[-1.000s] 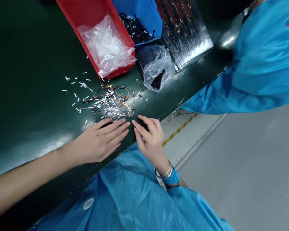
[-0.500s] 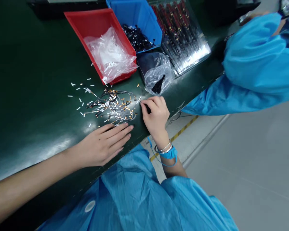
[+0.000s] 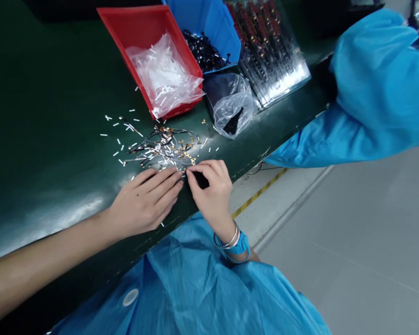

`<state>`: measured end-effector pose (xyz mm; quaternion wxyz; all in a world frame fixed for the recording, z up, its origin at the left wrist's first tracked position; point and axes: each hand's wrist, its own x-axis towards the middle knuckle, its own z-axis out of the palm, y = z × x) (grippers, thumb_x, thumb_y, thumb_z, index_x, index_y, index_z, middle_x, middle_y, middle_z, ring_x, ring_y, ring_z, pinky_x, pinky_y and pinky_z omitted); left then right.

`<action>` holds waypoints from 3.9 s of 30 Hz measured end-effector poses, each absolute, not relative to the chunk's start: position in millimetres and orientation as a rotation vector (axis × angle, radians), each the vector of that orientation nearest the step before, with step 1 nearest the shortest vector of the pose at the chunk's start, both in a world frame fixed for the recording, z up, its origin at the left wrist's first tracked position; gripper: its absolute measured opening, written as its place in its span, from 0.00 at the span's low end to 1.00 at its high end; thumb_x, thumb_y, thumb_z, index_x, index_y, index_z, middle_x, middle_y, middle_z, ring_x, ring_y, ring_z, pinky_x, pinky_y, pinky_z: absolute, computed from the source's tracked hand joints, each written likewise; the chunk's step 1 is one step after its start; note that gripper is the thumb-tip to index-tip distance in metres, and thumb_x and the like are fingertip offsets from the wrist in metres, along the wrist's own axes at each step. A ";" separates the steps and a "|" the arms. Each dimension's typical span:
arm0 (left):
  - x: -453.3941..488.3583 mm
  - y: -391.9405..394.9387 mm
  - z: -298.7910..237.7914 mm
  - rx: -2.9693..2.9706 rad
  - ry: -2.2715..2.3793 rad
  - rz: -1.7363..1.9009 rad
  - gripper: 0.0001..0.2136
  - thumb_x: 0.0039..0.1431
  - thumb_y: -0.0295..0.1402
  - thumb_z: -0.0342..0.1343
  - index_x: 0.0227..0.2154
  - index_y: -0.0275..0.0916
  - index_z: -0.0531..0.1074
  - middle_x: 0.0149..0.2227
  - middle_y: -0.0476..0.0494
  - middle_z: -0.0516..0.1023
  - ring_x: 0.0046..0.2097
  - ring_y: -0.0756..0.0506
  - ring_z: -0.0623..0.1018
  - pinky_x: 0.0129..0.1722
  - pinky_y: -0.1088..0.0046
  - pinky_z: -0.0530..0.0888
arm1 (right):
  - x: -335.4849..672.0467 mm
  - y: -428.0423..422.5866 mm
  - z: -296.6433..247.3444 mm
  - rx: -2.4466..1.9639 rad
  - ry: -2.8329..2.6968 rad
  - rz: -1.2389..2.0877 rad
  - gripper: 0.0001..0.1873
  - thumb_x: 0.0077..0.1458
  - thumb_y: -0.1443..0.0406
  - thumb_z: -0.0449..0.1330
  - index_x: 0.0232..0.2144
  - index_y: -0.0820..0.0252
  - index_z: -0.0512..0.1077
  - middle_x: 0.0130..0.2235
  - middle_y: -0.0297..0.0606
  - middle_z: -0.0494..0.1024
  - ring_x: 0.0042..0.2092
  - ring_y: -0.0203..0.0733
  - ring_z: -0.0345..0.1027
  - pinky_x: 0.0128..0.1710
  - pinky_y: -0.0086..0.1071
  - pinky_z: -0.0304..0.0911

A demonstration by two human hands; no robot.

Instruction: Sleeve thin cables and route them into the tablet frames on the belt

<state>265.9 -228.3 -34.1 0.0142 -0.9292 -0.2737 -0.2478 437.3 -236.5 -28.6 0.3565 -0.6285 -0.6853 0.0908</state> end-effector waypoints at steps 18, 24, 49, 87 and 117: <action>266.0 -228.4 -34.9 -2.894 -0.793 -0.785 0.16 0.62 0.25 0.44 0.43 0.25 0.75 0.47 0.33 0.79 0.49 0.39 0.77 0.47 0.64 0.70 | 432.5 -234.4 -34.4 -1.660 -1.788 0.169 0.04 0.55 0.68 0.61 0.28 0.58 0.74 0.29 0.33 0.75 0.34 0.38 0.67 0.33 0.34 0.65; 267.0 -228.2 -35.0 -2.903 -0.761 -0.732 0.17 0.60 0.23 0.43 0.44 0.24 0.74 0.47 0.33 0.79 0.50 0.39 0.76 0.46 0.65 0.70 | 433.9 -245.6 -32.3 -1.609 -1.920 -0.008 0.07 0.57 0.68 0.59 0.34 0.57 0.77 0.32 0.37 0.76 0.36 0.40 0.66 0.35 0.36 0.65; 266.1 -228.3 -36.8 -2.935 -0.747 -0.661 0.16 0.59 0.26 0.47 0.46 0.24 0.73 0.50 0.31 0.77 0.52 0.39 0.75 0.49 0.65 0.69 | 444.6 -249.5 -31.3 -1.630 -2.111 -0.073 0.15 0.59 0.69 0.54 0.44 0.50 0.76 0.34 0.38 0.72 0.38 0.42 0.62 0.35 0.37 0.63; 261.6 -230.1 -30.1 -2.742 -1.017 -0.774 0.14 0.58 0.25 0.48 0.43 0.29 0.75 0.54 0.31 0.74 0.53 0.37 0.74 0.46 0.61 0.71 | 457.4 -240.6 12.8 -1.481 -2.677 -0.269 0.09 0.52 0.74 0.56 0.24 0.60 0.71 0.24 0.36 0.73 0.31 0.40 0.62 0.28 0.33 0.53; 229.0 -186.4 26.0 -3.541 -2.279 -1.909 0.14 0.57 0.42 0.54 0.25 0.35 0.71 0.22 0.46 0.76 0.25 0.50 0.73 0.25 0.77 0.66 | 420.2 -185.4 50.2 -0.739 -2.331 -0.494 0.09 0.55 0.75 0.56 0.30 0.60 0.73 0.35 0.41 0.79 0.36 0.39 0.67 0.34 0.32 0.69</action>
